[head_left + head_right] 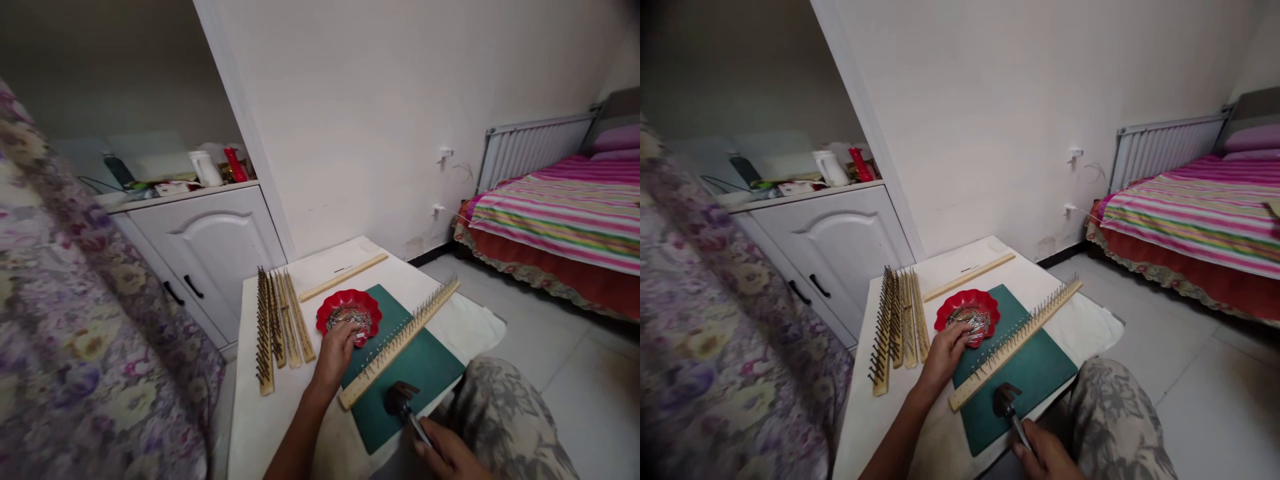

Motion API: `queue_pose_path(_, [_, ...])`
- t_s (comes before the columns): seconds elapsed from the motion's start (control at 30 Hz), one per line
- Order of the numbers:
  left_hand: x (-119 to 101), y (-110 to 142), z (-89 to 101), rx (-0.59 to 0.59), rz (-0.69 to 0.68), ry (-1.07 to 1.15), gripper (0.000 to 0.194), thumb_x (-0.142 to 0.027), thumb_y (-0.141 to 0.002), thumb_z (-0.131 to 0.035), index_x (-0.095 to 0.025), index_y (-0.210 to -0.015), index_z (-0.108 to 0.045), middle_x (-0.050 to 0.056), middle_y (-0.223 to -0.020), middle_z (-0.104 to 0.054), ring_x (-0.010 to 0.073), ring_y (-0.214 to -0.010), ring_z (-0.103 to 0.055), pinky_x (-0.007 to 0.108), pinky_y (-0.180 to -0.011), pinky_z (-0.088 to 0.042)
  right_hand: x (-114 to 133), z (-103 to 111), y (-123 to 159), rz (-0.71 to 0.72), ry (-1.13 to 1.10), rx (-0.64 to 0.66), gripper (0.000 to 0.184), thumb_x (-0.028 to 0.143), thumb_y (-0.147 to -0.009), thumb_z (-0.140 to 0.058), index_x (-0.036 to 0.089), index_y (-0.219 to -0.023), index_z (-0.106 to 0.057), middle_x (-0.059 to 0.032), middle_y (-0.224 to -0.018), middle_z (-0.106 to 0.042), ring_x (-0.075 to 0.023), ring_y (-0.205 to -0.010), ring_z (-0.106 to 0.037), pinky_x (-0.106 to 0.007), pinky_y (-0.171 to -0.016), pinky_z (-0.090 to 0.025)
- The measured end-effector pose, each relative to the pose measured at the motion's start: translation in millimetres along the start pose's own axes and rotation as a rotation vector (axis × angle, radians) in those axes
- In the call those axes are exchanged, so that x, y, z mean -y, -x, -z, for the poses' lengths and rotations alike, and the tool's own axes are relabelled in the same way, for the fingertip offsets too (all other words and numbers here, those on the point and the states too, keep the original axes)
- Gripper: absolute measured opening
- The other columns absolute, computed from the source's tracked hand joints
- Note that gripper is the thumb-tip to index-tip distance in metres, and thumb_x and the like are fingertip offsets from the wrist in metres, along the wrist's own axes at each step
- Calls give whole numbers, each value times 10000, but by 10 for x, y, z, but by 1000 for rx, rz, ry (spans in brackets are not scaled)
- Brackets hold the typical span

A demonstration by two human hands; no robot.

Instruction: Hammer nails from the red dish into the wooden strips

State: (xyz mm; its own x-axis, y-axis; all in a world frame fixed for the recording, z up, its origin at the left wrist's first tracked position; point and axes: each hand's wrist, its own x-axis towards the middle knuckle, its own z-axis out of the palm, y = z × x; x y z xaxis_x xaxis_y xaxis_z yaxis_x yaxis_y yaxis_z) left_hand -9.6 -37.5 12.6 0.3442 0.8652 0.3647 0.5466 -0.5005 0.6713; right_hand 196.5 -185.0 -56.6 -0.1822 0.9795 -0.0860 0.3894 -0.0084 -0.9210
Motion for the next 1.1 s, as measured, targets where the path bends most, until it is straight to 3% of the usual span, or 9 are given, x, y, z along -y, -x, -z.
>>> queue_pose_path(0.2, [-130, 253, -29, -22, 288, 492, 292, -256, -732, -559, -155, -1002, -608, 2, -752, -576, 92, -582, -524, 206, -568, -428, 139, 2, 17, 52, 22, 16, 424, 530, -817, -455, 164, -868, -663, -79, -865, -703, -265, -925, -622, -318, -893, -465])
queue_pose_path(0.4, [-258, 455, 43, -53, 330, 743, 390, -255, -685, -599, -163, -1064, -582, -31, -695, -511, 72, -524, -522, 192, -522, -415, 159, -16, 47, 53, 3, -17, 353, 485, -831, -467, 180, -836, -643, -68, -849, -687, -261, -922, -614, -322, -874, -469])
queue_pose_path(0.6, [-157, 572, 18, -116, 396, 706, 340, -334, -704, -563, -166, -999, -541, -41, -655, -521, 68, -469, -508, 182, -458, -386, 166, -35, 40, -9, -37, 15, 407, 566, -803, -454, 193, -789, -616, -15, -703, -631, -205, -686, -615, -295, -662, -530])
queue_pose_path(0.77, [36, 655, -89, -234, 476, 712, 328, -312, -645, -618, -174, -924, -512, -55, -648, -536, 82, -489, -538, 181, -453, -377, 217, -45, 69, 2, -68, -24, 395, 567, -794, -468, 197, -764, -603, -6, -699, -605, -189, -660, -592, -267, -602, -530])
queue_pose_path(0.9, [78, 714, -185, -239, 521, 694, 211, -284, -634, -636, -161, -751, -510, -40, -623, -554, 94, -542, -557, 188, -519, -403, 207, -62, 77, -56, -79, 39, 416, 571, -822, -402, 188, -812, -564, 18, -675, -551, -112, -438, -478, -195, -360, -419])
queue_pose_path(1.1, [25, 775, -316, -256, 420, 422, 143, -298, -678, -612, -158, -697, -592, -18, -643, -567, 113, -617, -531, 200, -571, -407, 204, -28, 56, -5, -115, -12, 369, 534, -783, -501, 188, -784, -628, 7, -629, -602, -185, -608, -585, -288, -600, -531])
